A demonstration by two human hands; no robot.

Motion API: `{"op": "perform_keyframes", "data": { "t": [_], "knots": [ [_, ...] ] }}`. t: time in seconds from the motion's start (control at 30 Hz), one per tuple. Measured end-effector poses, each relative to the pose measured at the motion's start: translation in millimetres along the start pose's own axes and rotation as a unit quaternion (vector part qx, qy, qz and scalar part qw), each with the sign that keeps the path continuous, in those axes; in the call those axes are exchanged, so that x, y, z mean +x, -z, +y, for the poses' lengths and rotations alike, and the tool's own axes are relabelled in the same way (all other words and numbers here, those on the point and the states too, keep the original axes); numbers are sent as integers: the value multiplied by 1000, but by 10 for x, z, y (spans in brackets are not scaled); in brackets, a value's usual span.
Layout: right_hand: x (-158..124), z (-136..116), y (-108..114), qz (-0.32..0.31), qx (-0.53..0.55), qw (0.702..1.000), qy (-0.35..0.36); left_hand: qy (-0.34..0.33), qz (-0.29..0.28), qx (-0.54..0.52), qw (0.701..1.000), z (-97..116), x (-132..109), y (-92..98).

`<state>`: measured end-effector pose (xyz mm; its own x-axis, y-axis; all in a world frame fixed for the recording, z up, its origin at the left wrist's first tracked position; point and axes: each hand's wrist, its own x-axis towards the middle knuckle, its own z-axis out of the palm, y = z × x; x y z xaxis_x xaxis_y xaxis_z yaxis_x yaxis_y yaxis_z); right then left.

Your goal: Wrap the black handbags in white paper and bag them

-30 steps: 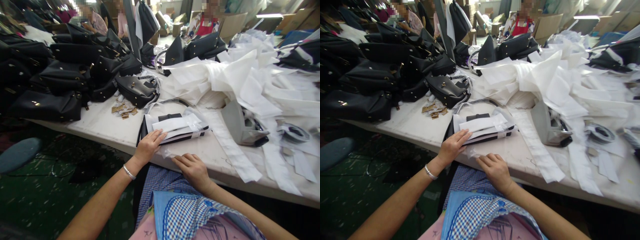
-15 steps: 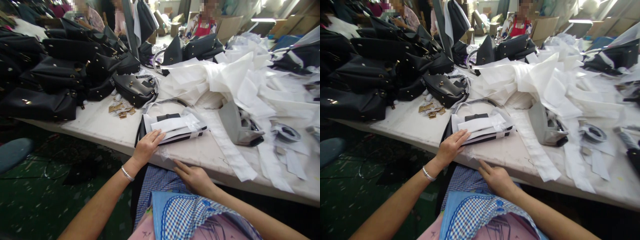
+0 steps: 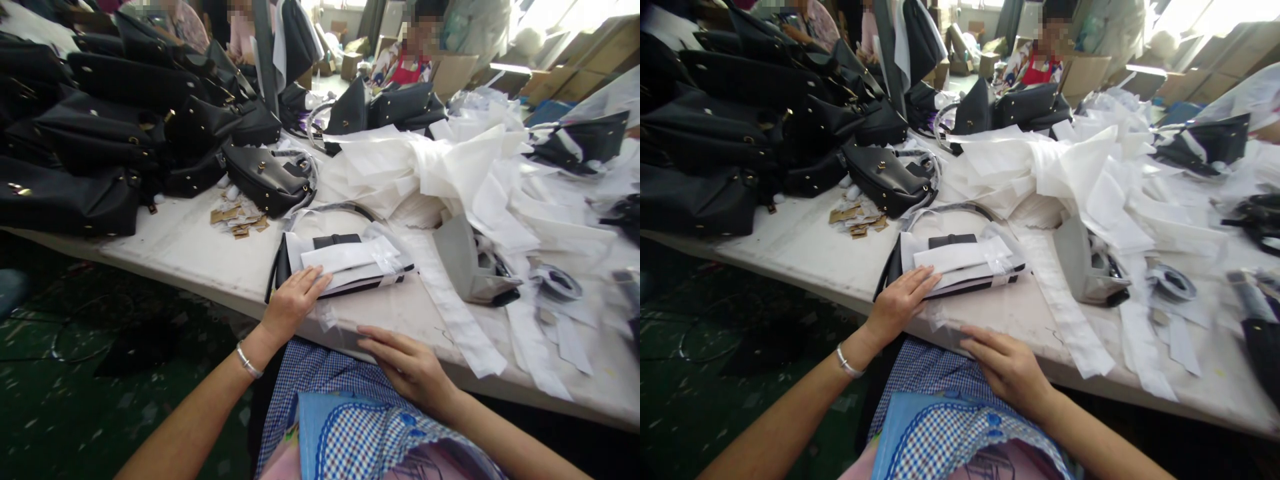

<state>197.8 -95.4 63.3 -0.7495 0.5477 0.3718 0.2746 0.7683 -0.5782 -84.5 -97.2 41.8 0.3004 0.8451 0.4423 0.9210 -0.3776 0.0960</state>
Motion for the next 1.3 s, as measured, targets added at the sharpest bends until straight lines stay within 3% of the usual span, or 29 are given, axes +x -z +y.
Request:
{"op": "perform_keyframes", "data": {
  "t": [0.13, 0.23, 0.37, 0.53, 0.73, 0.87, 1.1, 1.2, 1.3],
  "knots": [
    [797, 248, 212, 64, -85, 994, 12, -8, 19, 17, 1000, -2, -26, -65],
    [1501, 546, 231, 42, -115, 992, 12, -11, 37, 29, 999, -9, -56, -126],
    [2267, 962, 51, -30, -150, 987, -49, -6, 47, 32, 998, -4, -73, -171],
    [2854, 1301, -241, -56, -166, 977, -120, 0, 69, 38, 997, 7, -66, -188],
    [3174, 1336, -277, -38, -160, 975, -151, -11, 105, 41, 994, 3, -66, -206],
    [3181, 1186, -27, -19, -174, 975, -134, 0, 113, 34, 993, 9, -56, -219],
    [3309, 1096, 368, -77, -132, 982, -108, -22, 120, 52, 991, 22, -71, -126],
    [3396, 1184, 359, -80, -99, 982, -139, -32, 126, 70, 989, 58, -126, -70],
    [3458, 1292, 278, -41, -86, 979, -182, -34, 150, 75, 985, 95, -202, -86]
  ]
}}
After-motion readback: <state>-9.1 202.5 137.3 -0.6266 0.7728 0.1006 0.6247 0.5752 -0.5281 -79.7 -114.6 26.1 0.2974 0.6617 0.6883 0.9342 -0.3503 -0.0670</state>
